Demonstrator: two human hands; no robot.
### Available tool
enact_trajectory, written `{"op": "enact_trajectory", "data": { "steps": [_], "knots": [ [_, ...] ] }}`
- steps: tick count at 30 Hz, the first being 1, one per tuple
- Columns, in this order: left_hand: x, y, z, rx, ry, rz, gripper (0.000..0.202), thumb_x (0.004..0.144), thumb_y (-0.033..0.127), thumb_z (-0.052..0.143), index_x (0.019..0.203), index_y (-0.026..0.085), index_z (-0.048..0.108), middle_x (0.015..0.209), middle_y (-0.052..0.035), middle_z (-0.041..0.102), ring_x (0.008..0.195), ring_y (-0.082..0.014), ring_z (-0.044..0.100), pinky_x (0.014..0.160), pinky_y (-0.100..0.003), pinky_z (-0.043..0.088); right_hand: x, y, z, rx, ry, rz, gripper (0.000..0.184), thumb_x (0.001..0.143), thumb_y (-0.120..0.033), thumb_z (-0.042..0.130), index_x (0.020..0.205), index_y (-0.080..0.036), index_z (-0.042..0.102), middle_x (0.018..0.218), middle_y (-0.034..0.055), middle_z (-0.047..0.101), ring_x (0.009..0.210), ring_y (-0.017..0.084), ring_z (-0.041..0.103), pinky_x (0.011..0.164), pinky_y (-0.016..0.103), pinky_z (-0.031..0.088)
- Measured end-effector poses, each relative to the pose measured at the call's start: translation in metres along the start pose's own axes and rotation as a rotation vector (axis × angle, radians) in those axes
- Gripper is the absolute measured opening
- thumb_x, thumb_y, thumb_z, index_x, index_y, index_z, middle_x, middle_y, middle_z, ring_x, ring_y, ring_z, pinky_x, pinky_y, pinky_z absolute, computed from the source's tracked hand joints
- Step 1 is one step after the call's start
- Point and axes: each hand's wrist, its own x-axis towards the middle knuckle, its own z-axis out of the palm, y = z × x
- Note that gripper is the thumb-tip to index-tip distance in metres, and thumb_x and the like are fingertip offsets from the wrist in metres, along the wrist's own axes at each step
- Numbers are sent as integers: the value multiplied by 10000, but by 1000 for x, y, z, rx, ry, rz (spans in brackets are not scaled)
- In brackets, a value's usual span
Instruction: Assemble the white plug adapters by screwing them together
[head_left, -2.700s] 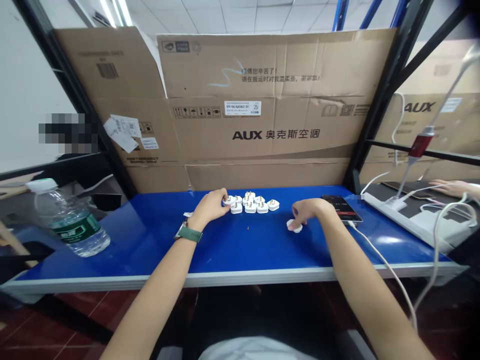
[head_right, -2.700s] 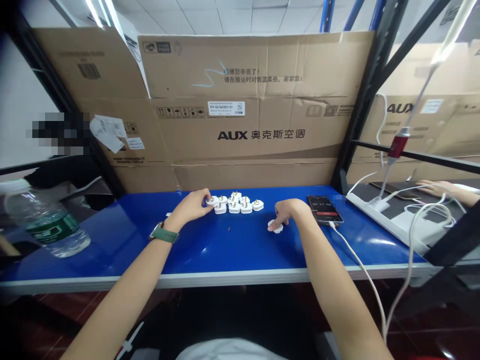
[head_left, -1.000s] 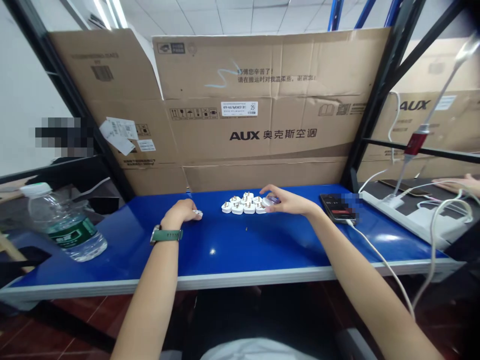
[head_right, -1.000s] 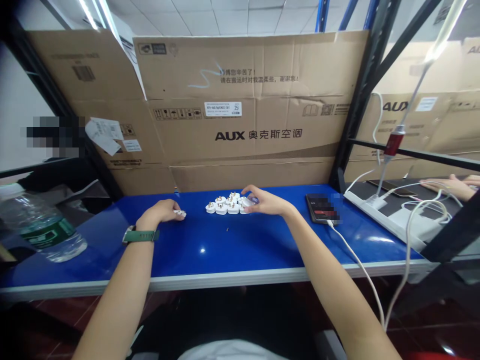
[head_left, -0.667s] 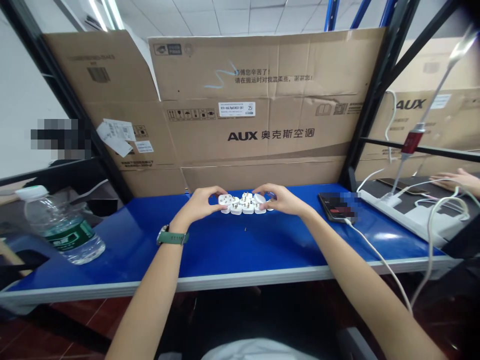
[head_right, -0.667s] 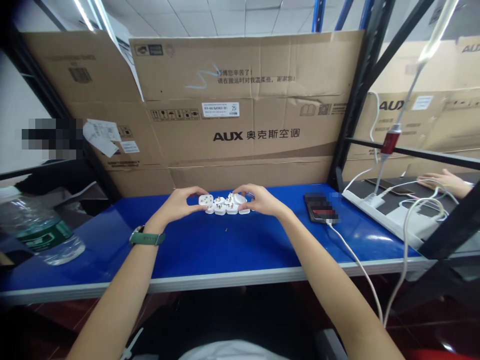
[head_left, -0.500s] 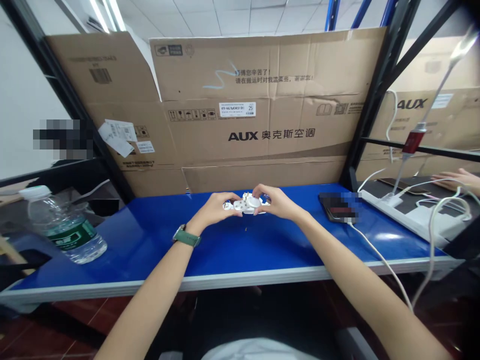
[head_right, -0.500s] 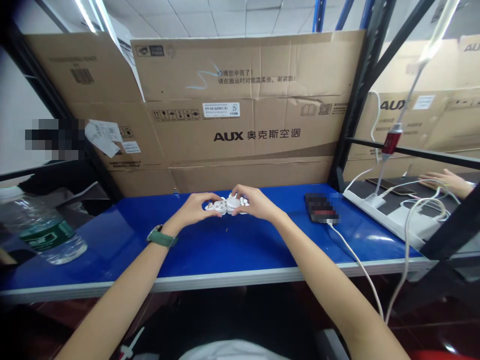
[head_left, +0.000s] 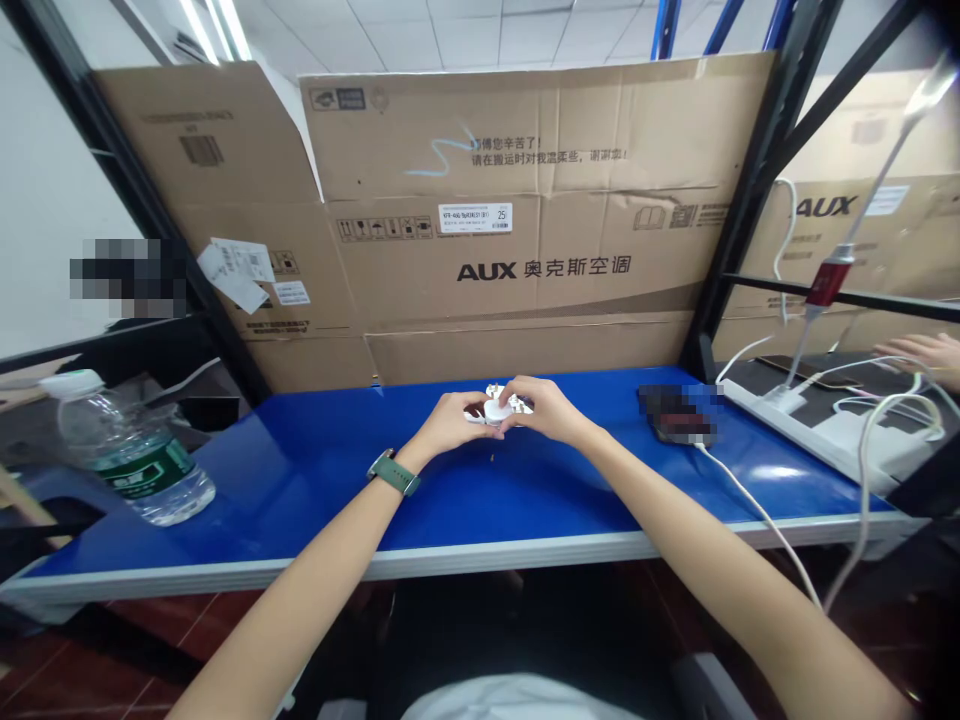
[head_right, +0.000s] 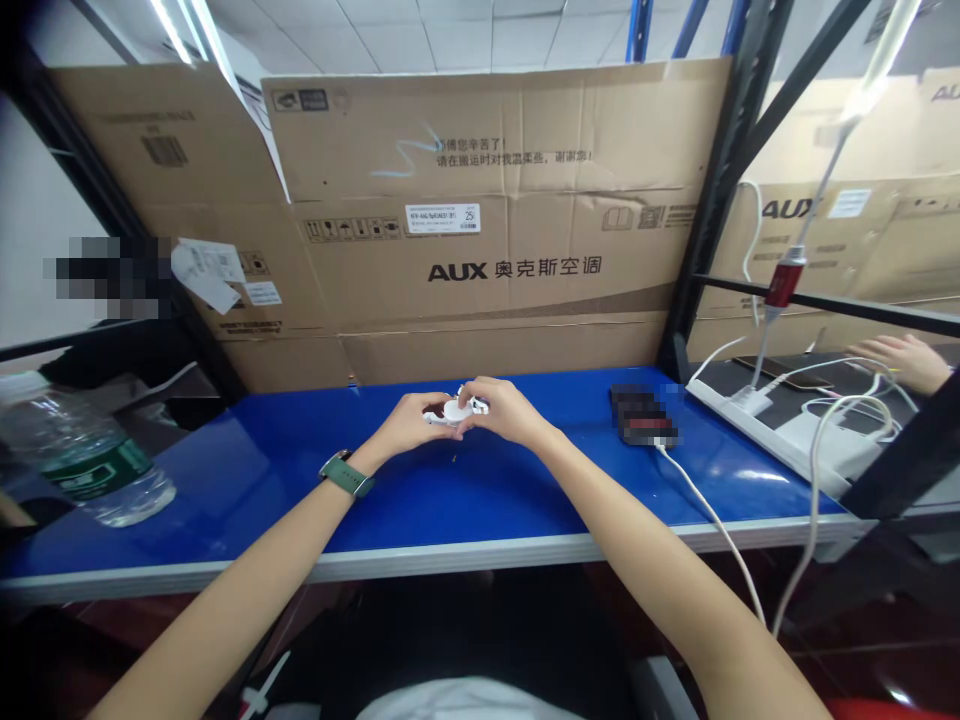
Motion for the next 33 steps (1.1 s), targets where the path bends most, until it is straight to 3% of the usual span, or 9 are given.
{"op": "enact_trajectory", "data": {
  "steps": [12,18,21,24,28,33],
  "knots": [
    [0,-1,-2,-34,31,-26,471,640,441,910,1010,175,790,934,-37,793,848,-219,704,784,-300,527,0,-2,-1,-20,-15,64,298,760,-390,887,961,-217,751,894,22,678,771,166,575,692,253,392],
    [3,-4,-2,-255,24,-89,521,671,487,890,1037,139,761,1020,-102,800,933,-264,741,830,-344,568,0,1,-2,32,-13,-5,328,763,-354,885,1039,-223,765,1049,66,741,925,220,671,816,297,477],
    [4,-9,-1,-335,35,-118,588,708,538,859,1102,122,731,1062,-138,794,961,-276,750,831,-350,578,-1,-3,-5,-14,-23,-40,259,866,-298,786,1110,-218,757,1112,93,742,995,236,689,869,317,489],
    [4,-10,0,-345,0,-88,687,775,556,806,1288,126,648,969,-119,803,911,-258,759,813,-336,572,-2,-8,-7,-72,-44,-25,216,961,-259,651,1149,-217,749,1103,93,764,992,233,703,850,308,484],
    [1,-5,-3,-153,-10,-30,575,841,525,755,1286,178,644,875,-46,793,834,-228,746,791,-311,550,-3,-12,-7,-151,-74,14,253,961,-197,603,1176,-218,735,1128,89,778,1018,249,714,846,307,478],
    [-3,4,-15,247,-38,183,338,972,502,621,1116,212,717,1027,-52,767,895,-209,691,827,-299,484,-3,-11,-6,-166,-62,82,249,949,-165,584,1148,-223,720,1113,81,783,996,248,717,827,302,477]
  ]
}}
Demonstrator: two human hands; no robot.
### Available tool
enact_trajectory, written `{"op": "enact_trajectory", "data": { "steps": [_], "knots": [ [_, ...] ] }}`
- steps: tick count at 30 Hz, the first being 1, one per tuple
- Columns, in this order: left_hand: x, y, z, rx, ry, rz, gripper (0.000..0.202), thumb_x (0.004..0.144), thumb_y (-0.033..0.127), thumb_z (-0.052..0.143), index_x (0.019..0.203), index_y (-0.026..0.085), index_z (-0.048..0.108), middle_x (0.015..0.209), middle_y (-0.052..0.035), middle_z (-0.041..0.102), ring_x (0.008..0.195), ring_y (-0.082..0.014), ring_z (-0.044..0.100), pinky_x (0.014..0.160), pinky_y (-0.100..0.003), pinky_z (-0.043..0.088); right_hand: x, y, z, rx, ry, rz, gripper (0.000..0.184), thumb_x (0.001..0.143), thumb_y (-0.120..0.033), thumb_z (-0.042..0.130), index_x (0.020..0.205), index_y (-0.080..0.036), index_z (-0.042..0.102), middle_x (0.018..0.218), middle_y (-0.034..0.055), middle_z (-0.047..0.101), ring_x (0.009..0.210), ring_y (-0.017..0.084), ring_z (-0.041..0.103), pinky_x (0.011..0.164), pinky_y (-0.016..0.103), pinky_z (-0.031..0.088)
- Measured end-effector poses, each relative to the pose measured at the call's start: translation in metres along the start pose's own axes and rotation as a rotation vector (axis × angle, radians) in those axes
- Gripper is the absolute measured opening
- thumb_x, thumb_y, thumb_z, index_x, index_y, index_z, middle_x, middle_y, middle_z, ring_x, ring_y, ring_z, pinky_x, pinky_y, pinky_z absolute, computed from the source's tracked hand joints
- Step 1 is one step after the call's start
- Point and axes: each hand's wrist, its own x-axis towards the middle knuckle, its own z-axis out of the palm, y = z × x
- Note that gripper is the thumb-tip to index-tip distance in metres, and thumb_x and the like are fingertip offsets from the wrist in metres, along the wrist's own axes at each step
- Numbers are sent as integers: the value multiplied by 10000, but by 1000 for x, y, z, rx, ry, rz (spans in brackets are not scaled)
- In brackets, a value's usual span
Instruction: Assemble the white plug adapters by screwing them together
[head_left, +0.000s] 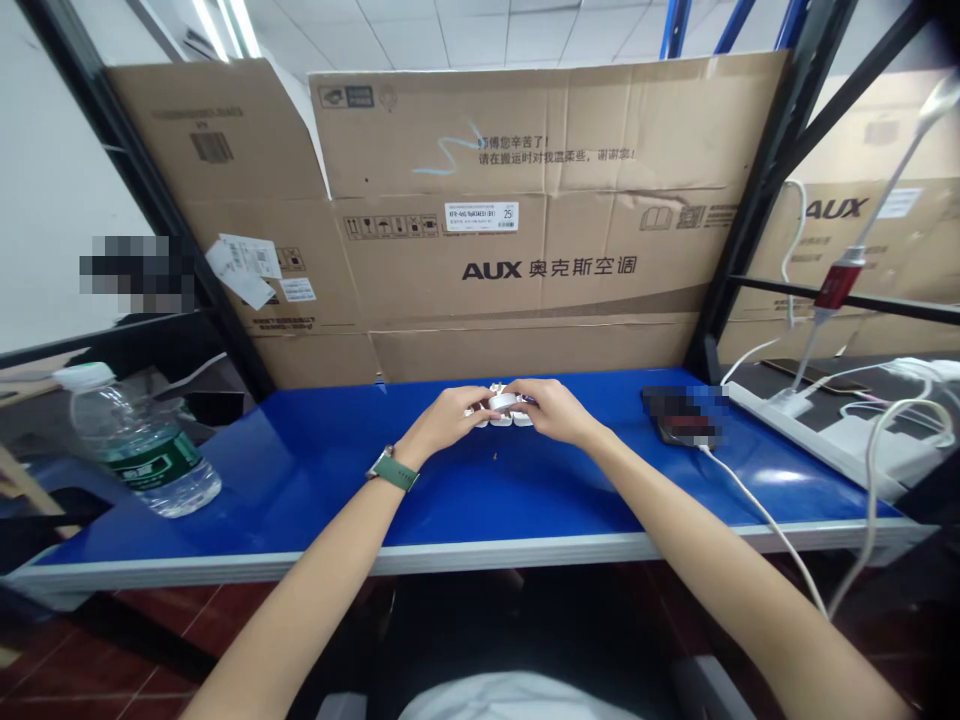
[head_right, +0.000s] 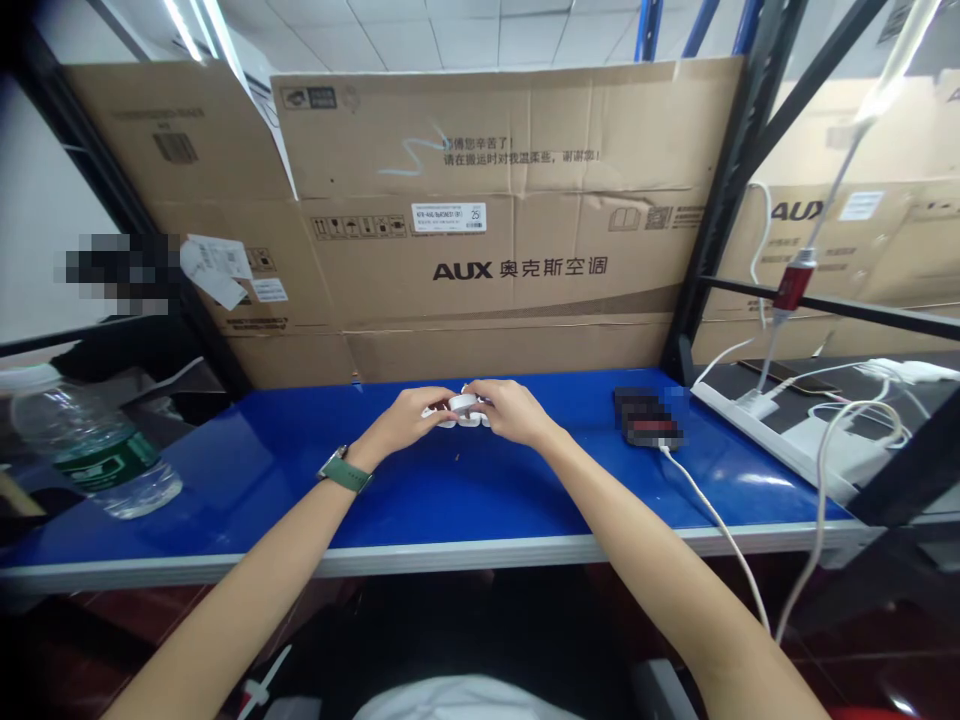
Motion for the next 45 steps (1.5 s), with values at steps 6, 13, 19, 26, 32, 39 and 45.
{"op": "enact_trajectory", "data": {
  "steps": [6,13,19,26,32,39,45],
  "knots": [
    [-2,9,-4,252,19,91,350,1037,468,502,942,199,705,916,-68,730,862,-216,645,825,-315,425,1,4,3,93,-3,-7,207,971,-206,552,1126,-204,689,1063,77,771,951,225,700,833,292,474],
    [-4,8,-2,128,-78,-33,504,1060,471,407,760,198,706,713,-22,707,677,-174,621,692,-283,398,0,13,5,250,-149,48,261,976,-258,533,1199,-200,655,1016,43,755,858,184,659,792,283,474],
    [-9,3,-7,107,-171,-40,271,943,403,592,813,229,754,716,-3,698,624,-157,582,614,-275,377,-4,20,7,280,-472,309,169,890,-156,568,1007,-182,687,823,42,759,778,194,703,735,285,493],
    [-9,1,-1,-104,-376,40,265,776,434,830,968,254,807,859,-25,741,755,-178,651,655,-263,459,-7,18,6,157,-538,314,159,892,-184,611,1027,-210,690,592,-26,660,570,158,630,582,245,422],
    [-7,-3,1,-95,-381,64,157,879,400,747,890,261,819,893,-30,781,822,-186,680,745,-269,479,-4,15,0,39,-313,241,195,901,-149,572,1032,-201,707,781,29,728,703,181,642,639,254,410],
    [-3,-6,4,-75,-127,-6,243,912,425,698,869,203,786,867,-43,759,755,-173,652,709,-275,471,0,4,-1,143,-118,-69,133,908,-199,661,1014,-194,741,925,43,743,821,177,662,766,263,451],
    [1,-2,13,-322,-41,-194,443,860,593,723,866,153,773,734,-35,720,639,-156,640,639,-263,474,1,0,4,234,-65,-51,148,909,-268,727,1034,-197,761,919,33,783,831,170,705,769,244,462]
  ]
}}
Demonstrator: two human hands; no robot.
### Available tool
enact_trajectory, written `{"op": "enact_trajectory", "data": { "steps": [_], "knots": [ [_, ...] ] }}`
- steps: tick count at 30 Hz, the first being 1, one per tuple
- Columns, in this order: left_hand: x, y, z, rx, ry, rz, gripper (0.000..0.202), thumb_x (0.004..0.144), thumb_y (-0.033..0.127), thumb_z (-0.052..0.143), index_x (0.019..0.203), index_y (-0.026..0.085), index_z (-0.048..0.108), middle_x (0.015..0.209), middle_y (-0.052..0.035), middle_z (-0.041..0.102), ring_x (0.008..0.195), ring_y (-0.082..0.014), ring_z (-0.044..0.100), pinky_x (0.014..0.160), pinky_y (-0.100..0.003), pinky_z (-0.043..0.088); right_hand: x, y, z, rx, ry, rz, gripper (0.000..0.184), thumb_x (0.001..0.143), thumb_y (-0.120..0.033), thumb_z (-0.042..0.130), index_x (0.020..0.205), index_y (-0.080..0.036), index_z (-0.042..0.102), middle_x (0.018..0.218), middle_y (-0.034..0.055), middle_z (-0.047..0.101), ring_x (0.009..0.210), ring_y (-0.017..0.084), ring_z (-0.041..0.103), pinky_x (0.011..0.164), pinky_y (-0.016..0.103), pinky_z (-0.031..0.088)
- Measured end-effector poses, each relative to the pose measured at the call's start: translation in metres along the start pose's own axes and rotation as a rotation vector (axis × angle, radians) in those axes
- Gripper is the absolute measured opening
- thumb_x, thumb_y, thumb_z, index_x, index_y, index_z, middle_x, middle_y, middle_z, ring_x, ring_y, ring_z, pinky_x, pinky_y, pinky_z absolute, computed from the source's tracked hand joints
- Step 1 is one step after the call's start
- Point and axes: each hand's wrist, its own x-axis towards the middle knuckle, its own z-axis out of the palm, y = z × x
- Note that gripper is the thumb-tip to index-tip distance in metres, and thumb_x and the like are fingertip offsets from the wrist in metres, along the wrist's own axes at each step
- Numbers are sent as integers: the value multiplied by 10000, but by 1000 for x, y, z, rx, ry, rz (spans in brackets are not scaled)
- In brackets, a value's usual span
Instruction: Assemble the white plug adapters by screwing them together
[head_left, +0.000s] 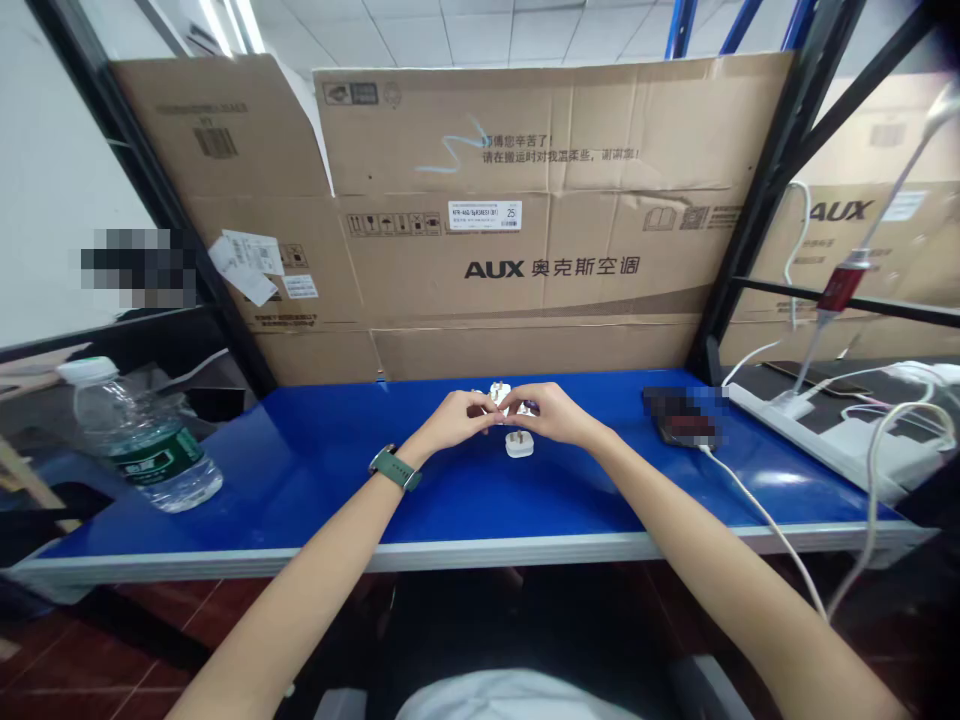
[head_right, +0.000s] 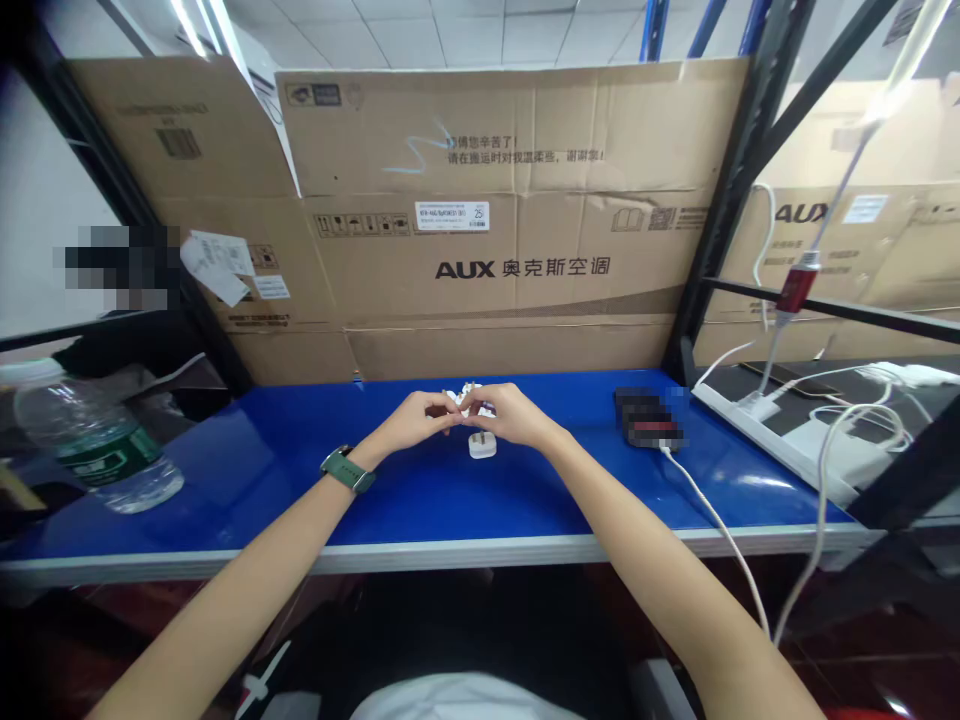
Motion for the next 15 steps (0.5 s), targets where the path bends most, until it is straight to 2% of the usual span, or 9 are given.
{"op": "enact_trajectory", "data": {
  "steps": [5,9,12,15],
  "knots": [
    [2,-2,5,-194,7,-78,547,803,676,746,840,130,771,692,-52,706,659,-164,641,670,-273,486,0,-3,-1,12,34,29,121,916,-293,723,938,-185,771,862,24,796,763,154,698,721,232,451],
    [3,-6,4,-329,-49,-121,663,847,755,642,941,112,773,803,-103,738,689,-167,650,667,-283,494,1,-3,-3,-42,57,27,84,907,-227,699,894,-186,771,884,24,798,780,151,698,730,230,450],
    [2,-7,3,-259,-71,-103,645,807,732,701,1021,126,753,925,-108,744,744,-175,660,689,-293,505,0,-1,-5,-55,62,49,81,904,-219,691,900,-181,762,889,30,792,810,157,706,739,231,457],
    [-1,-6,7,-18,-125,-52,631,726,632,828,1133,165,709,1036,-81,721,763,-169,642,704,-297,503,0,1,-6,-81,33,88,71,893,-206,688,903,-177,752,879,28,785,811,157,705,740,233,459]
  ]
}}
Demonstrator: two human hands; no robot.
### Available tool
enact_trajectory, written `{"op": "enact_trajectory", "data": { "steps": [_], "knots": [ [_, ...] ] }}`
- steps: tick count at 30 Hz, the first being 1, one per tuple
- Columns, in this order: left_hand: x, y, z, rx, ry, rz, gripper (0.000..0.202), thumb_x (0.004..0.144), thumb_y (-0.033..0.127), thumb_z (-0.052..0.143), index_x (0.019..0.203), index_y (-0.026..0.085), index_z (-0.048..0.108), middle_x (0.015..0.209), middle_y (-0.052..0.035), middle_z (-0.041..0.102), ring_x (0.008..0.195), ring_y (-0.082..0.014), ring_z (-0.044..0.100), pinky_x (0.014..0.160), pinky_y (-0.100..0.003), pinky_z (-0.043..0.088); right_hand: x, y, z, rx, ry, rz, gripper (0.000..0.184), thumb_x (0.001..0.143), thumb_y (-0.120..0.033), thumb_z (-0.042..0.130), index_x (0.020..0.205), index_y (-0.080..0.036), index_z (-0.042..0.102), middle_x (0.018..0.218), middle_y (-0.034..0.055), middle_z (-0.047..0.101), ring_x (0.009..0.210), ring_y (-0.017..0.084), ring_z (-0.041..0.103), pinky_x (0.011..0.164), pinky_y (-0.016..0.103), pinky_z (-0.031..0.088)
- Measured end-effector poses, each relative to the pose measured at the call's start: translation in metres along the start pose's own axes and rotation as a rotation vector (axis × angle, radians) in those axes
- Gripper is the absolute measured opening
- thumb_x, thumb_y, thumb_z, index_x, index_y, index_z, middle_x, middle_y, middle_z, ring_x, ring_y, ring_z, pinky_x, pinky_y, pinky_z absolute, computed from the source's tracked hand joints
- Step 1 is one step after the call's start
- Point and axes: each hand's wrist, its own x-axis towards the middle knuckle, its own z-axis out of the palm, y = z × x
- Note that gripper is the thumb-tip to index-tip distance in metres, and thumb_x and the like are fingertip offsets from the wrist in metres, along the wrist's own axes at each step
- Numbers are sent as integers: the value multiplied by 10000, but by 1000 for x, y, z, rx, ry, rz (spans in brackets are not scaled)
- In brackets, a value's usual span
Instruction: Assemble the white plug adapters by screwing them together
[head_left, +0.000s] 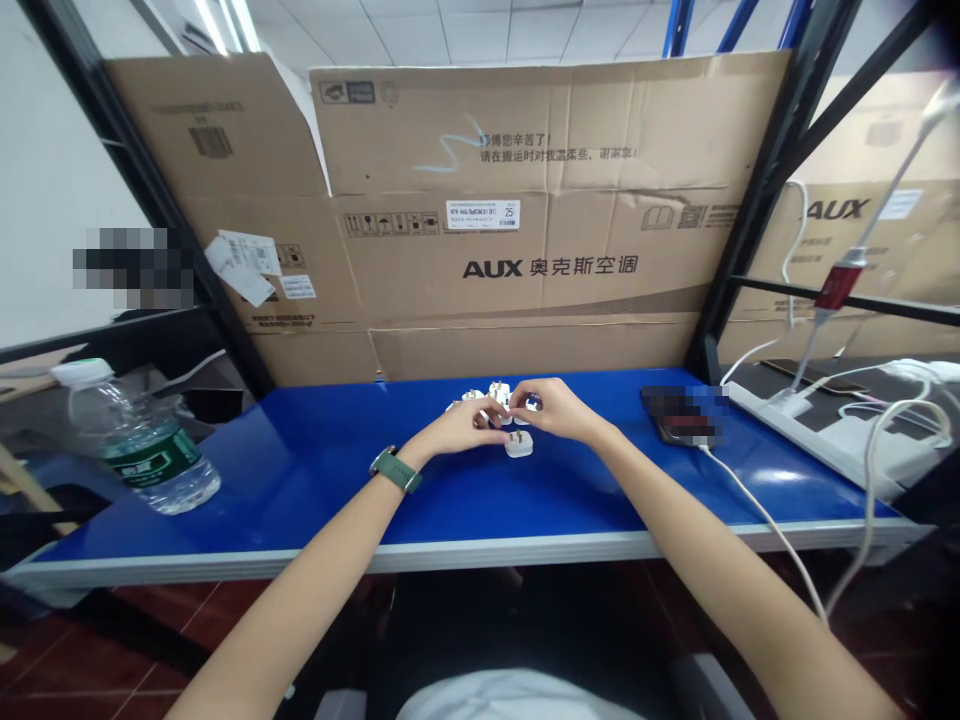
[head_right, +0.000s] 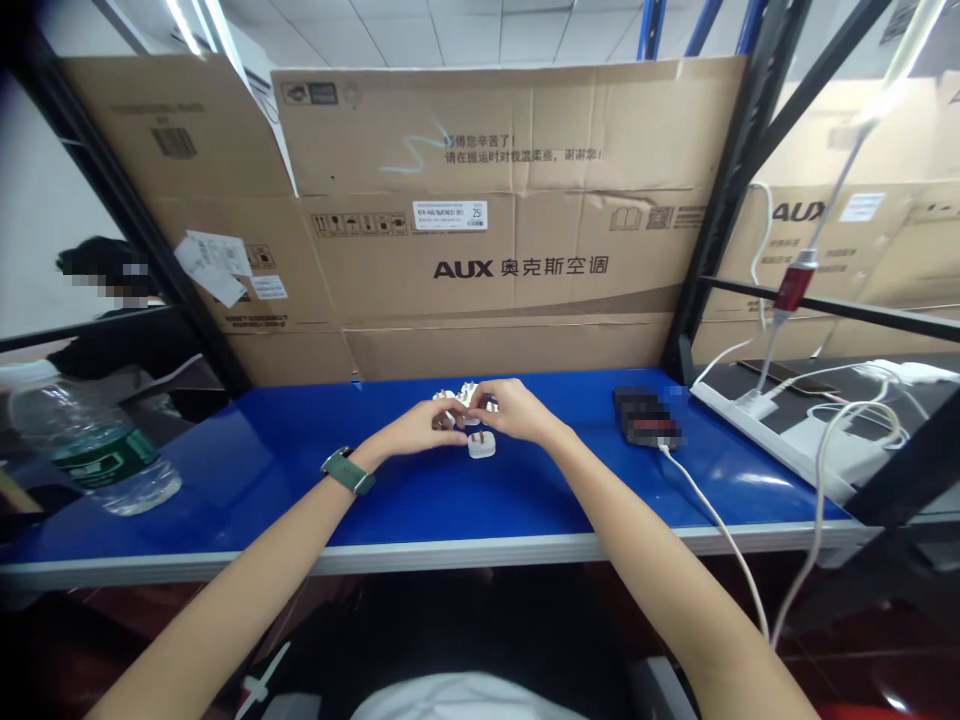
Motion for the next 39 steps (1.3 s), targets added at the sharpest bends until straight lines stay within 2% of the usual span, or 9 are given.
{"op": "enact_trajectory", "data": {
  "steps": [3,8,14,20,28,39],
  "knots": [
    [-3,3,8,219,-81,70,591,726,585,847,1130,182,692,1053,-69,689,767,-173,604,689,-299,478,-1,3,-1,-85,-83,32,48,856,-187,714,886,-181,751,871,24,783,792,159,699,714,233,443],
    [-4,13,17,357,-76,169,412,841,540,763,1050,191,699,1035,-71,686,829,-205,590,717,-312,450,-3,5,-4,-157,-195,24,84,806,-155,723,872,-190,760,865,21,787,794,169,705,699,232,435],
    [-3,9,17,354,-70,144,419,837,581,754,987,194,692,1002,-60,706,852,-221,624,712,-308,446,-3,2,-1,-85,-224,17,105,793,-128,695,854,-191,753,863,16,784,799,166,705,719,232,455],
    [-1,1,19,346,-54,125,471,806,615,772,1025,206,692,997,-54,716,868,-234,644,707,-306,444,-3,2,8,-113,-255,39,74,781,-161,720,831,-204,753,875,14,782,838,175,699,762,245,458],
    [-2,1,20,398,-17,112,486,781,641,774,947,197,669,877,-40,683,769,-214,617,648,-297,404,-4,-6,9,-209,-263,50,122,736,-157,737,846,-205,750,901,30,766,835,177,690,708,232,443],
    [-2,0,20,388,-27,134,481,803,641,755,959,196,661,892,-37,677,782,-210,614,657,-297,401,-4,-3,7,-192,-273,38,134,748,-144,713,852,-209,768,869,25,763,822,171,687,704,227,445]
  ]
}}
